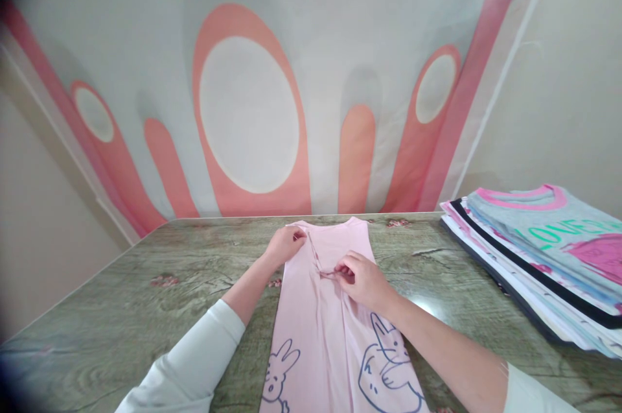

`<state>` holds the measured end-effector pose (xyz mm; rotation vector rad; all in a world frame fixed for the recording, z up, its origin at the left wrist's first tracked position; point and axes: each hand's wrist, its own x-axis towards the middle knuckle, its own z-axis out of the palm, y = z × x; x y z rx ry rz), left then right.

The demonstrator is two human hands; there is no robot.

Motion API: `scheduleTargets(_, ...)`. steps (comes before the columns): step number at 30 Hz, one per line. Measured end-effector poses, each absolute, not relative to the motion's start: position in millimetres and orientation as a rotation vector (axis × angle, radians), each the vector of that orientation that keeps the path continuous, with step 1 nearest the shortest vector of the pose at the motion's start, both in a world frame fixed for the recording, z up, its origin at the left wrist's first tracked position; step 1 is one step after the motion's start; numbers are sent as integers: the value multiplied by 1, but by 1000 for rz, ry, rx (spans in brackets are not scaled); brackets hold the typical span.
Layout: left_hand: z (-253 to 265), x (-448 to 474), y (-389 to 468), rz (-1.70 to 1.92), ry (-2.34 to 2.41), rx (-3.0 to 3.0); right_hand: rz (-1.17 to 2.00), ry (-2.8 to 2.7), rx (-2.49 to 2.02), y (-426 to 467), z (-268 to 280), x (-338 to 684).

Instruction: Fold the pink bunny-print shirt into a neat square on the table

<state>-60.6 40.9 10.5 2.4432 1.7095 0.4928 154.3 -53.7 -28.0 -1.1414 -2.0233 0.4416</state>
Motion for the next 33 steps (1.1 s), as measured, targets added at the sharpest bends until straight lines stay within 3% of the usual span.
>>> scheduleTargets(19,22,-12,69,69,1991,2353,411,-2077,-1156,-55,-23,156)
scheduleTargets(33,10,-16,70,174,1915,2495,419,-2087,-1140,-56,-22,157)
